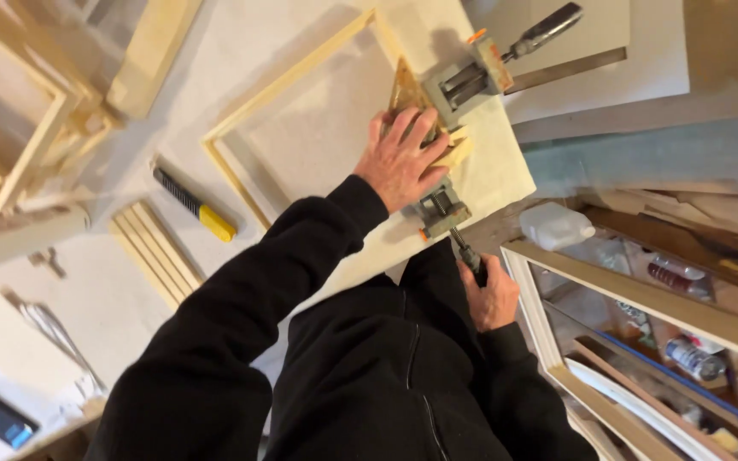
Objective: Assembling a wooden frame by applying wood glue to joints, clamping them with a corner clamp, and securing them with a hammer.
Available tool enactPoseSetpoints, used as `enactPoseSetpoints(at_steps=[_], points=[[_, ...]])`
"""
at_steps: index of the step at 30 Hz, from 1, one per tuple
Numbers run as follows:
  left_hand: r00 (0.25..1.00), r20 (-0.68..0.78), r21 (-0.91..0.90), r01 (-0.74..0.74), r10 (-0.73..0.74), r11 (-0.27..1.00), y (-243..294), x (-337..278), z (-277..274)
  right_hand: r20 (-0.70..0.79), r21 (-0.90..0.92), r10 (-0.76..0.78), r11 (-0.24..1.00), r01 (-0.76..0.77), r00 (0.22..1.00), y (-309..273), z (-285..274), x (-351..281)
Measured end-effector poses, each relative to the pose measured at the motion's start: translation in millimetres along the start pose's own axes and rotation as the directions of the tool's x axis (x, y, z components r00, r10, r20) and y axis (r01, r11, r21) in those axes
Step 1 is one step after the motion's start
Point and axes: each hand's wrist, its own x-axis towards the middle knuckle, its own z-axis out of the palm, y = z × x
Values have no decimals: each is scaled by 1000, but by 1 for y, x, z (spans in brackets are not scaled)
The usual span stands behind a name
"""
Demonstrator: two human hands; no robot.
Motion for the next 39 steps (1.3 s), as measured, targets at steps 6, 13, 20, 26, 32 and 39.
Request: enactPoseSetpoints(at_steps=[6,13,20,26,32,39], points=[[1000,5,26,11,-11,1000,0,-3,7,-320,-173,-305,950,261,897,-113,-29,8],[995,-27,-81,96,-98,992,6,0,-16,-298,-175,-458,889,424,838,-155,-6,66],[801,456,-525,594,-388,609,-43,-91,-38,-263,-138,-418,908,394,870,-169,-12,64],[569,783,-497,815,-251,298,-61,-113,-24,-256,-118,-374,927,355,892,-174,-13,65],[545,807,-502,836,-226,222,-63,-115,-25,-266,-105,-345,939,329,900,-175,-15,65],[509,832,-486,861,-222,153,-64,-118,-20,-273,-90,-357,934,346,893,-169,-16,65]])
